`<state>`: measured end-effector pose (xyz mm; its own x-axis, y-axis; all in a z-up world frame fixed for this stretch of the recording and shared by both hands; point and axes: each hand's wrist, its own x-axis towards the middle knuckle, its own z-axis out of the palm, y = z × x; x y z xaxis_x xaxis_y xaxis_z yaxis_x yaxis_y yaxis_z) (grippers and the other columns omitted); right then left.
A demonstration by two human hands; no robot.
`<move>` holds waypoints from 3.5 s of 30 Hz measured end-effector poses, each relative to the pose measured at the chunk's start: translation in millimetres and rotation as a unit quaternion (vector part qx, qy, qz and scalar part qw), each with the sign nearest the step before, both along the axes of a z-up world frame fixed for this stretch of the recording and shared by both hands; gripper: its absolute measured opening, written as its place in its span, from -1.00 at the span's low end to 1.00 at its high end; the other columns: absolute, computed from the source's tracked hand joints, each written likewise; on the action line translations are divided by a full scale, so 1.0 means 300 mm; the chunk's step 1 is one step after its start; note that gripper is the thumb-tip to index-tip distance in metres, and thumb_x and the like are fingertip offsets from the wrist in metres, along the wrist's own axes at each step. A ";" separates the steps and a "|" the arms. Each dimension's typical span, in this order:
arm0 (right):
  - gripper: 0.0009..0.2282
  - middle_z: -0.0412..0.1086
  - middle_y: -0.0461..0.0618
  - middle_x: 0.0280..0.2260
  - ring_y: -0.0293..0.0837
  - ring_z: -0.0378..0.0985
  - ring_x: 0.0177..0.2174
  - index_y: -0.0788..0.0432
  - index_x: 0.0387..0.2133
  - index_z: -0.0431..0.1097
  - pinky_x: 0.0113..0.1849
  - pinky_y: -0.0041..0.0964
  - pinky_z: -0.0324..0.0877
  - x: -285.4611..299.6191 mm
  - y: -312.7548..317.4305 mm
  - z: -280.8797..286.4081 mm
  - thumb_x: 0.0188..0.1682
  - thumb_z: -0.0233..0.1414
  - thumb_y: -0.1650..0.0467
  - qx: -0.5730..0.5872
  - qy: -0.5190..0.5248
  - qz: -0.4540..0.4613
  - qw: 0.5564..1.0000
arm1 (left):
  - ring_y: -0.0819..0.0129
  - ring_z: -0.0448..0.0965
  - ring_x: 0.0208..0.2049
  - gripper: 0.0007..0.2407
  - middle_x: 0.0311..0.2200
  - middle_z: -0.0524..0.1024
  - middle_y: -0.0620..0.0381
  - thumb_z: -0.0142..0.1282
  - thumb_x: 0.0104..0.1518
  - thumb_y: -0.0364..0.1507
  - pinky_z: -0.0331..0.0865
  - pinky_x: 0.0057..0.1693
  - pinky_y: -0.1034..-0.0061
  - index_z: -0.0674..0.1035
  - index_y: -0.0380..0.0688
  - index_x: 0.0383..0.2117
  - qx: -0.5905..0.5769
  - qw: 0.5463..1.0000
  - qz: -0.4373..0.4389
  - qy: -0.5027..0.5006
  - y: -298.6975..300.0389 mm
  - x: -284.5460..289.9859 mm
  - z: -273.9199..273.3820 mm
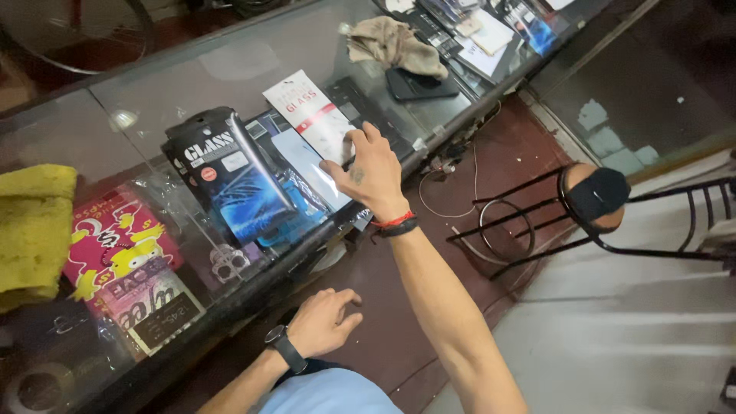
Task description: The person takes various packaged screen protectors from a glass counter, wipes the packaging with a yellow cloth, and hangs them onto metal hooks on a retail display wall.
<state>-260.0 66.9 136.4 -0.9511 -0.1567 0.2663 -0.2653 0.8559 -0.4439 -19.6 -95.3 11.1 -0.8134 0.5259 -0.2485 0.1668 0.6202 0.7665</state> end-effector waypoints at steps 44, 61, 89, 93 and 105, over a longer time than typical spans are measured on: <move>-0.30 0.76 0.22 -0.19 0.11 0.80 -0.13 0.22 0.08 0.86 0.03 0.12 0.66 1.372 0.400 -0.418 0.46 -0.03 -0.12 -0.447 -0.308 -0.111 0.832 | -0.07 0.91 0.15 -0.58 0.18 0.81 -0.22 0.38 0.39 -0.59 0.83 0.18 0.18 0.58 -0.35 0.37 0.495 0.614 0.314 -0.529 0.147 0.156 0.250; -0.65 0.65 0.38 0.06 0.62 0.79 0.12 0.17 0.40 0.56 0.20 0.47 0.68 0.561 -0.978 0.175 0.43 0.32 0.32 -0.154 0.060 0.398 0.902 | 0.43 0.82 -0.24 -0.73 -0.18 0.89 0.69 0.10 0.62 -0.03 0.51 0.16 0.29 0.92 0.91 -0.02 -0.147 0.817 0.527 0.184 0.206 0.173 -0.886; -0.40 0.62 0.33 0.38 0.04 0.69 0.14 0.15 0.54 0.64 0.32 0.19 0.56 1.250 -0.019 -0.038 0.17 0.13 0.39 -0.370 0.019 -0.261 0.892 | -0.19 0.91 0.09 -0.36 0.02 0.80 -0.28 0.21 0.57 0.19 0.72 0.21 -0.02 0.78 -0.21 0.30 0.608 0.498 0.153 -0.599 -0.077 0.205 0.049; -0.40 0.19 0.31 0.48 0.33 0.26 0.41 0.10 0.62 0.51 0.43 0.30 0.10 1.273 0.015 -0.170 0.26 0.27 0.36 -0.255 0.035 -0.172 0.951 | -0.18 0.86 0.20 -0.28 0.17 0.74 -0.33 0.12 0.59 0.24 0.71 0.29 -0.08 0.69 -0.24 0.41 0.632 0.459 0.067 -0.621 0.121 0.219 -0.067; -0.07 0.14 0.26 0.81 0.44 -0.06 0.77 0.09 0.82 0.22 0.72 0.57 -0.22 1.312 -0.058 -0.197 0.46 -0.51 -0.24 -0.318 0.108 -0.056 0.940 | -0.10 0.74 0.53 -0.09 0.62 0.58 -0.32 -0.02 0.56 0.38 0.65 0.59 -0.17 0.51 -0.19 0.73 0.663 0.401 -0.038 -0.630 0.256 -0.035 -0.306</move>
<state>133.6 49.6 77.4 -0.8652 0.1977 0.4609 -0.3320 0.4630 -0.8218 -30.2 -18.3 -80.6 -0.4505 0.8869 0.1022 -0.8924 -0.4439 -0.0812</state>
